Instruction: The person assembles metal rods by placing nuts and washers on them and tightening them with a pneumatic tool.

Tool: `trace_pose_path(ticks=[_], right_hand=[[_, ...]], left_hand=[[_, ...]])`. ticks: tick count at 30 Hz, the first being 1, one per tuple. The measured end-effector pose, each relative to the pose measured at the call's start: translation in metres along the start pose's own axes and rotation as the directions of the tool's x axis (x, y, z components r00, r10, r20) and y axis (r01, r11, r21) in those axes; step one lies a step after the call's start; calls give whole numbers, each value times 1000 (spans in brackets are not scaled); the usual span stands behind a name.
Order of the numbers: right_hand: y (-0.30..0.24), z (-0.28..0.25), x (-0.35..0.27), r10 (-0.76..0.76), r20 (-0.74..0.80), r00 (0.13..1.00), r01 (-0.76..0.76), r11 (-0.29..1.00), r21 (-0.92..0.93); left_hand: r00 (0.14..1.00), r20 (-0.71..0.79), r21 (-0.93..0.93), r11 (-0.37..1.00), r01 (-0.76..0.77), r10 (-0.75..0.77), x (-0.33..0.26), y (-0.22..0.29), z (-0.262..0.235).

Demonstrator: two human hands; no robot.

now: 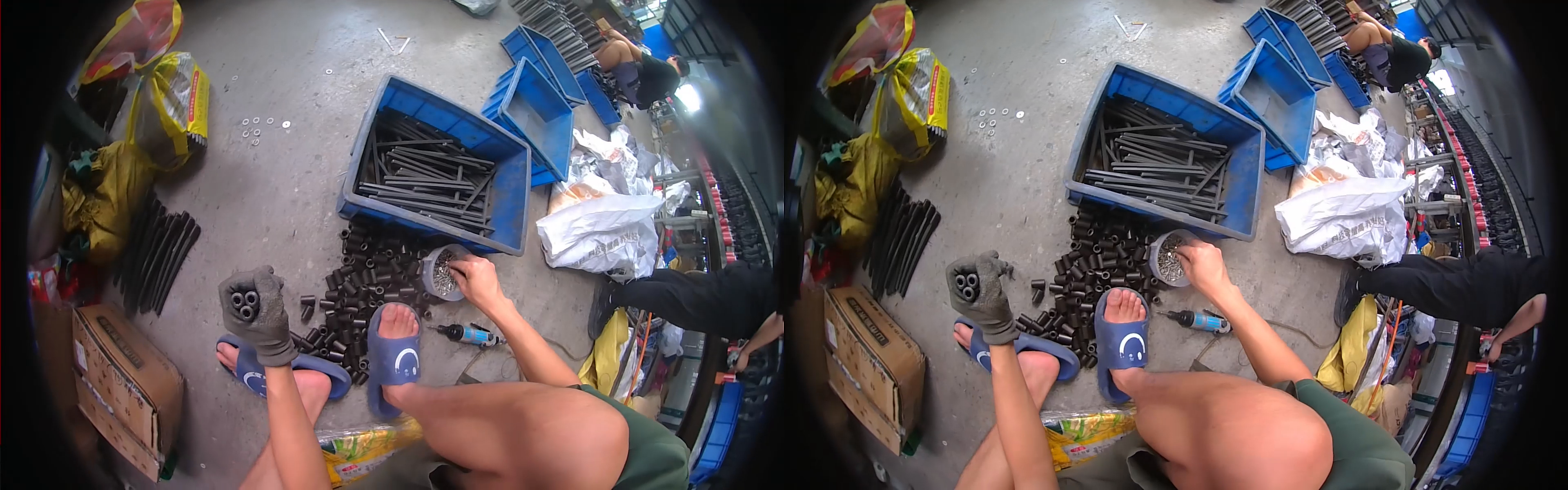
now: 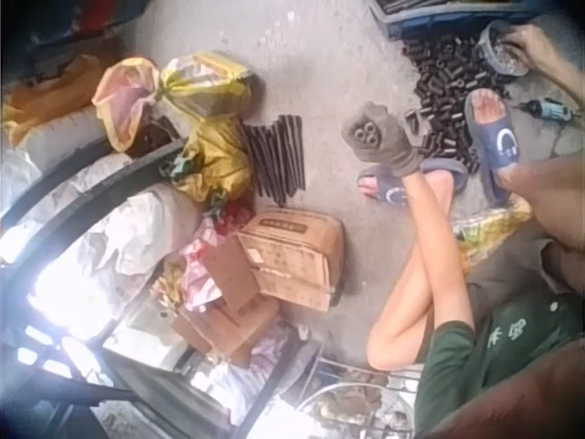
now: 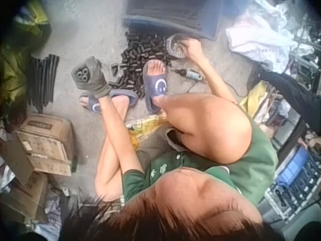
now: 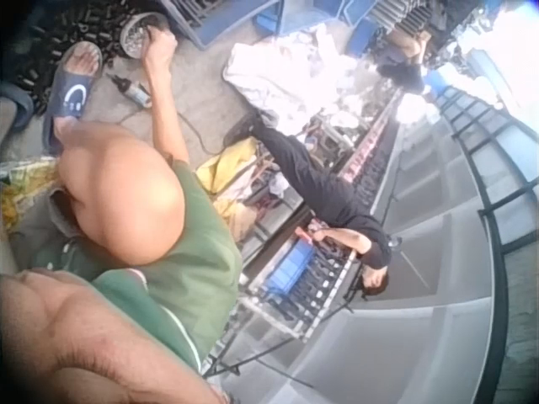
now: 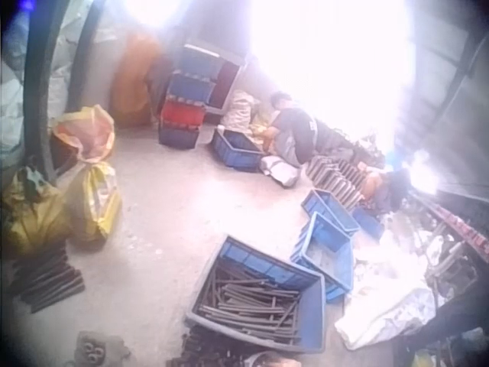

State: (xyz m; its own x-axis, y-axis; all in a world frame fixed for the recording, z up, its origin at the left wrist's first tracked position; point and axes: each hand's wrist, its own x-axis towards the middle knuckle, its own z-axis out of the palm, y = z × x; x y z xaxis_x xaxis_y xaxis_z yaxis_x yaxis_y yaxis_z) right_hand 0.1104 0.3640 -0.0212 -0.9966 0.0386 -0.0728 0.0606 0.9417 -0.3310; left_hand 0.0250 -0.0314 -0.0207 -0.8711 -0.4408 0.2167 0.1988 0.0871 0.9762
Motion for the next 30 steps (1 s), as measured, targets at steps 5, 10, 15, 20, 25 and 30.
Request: trace_pose_path(ticks=[5,10,15,20,25,30], right_hand=[[-3,4,8,-16,67,998,19,999,-48],[3,18,16,-85,122,989,92,994,-51],[7,24,22,-31,224,974,62,989,-134],[14,29,16,-74,195,978,99,988,-122],[6,20,11,-85,138,987,100,989,-111],[-12,-14,20,-32,144,989,45,995,-89]], left_hand=[[998,46,14,999,38,-39,2,5,-8],[993,104,22,999,48,-50,-3,3,-15],[988,153,22,1000,20,-24,0,12,-17],[985,167,126,991,-53,31,2,9,-14],[984,164,112,992,57,-75,2,18,-10],[987,160,136,991,-5,-17,4,20,-10]])
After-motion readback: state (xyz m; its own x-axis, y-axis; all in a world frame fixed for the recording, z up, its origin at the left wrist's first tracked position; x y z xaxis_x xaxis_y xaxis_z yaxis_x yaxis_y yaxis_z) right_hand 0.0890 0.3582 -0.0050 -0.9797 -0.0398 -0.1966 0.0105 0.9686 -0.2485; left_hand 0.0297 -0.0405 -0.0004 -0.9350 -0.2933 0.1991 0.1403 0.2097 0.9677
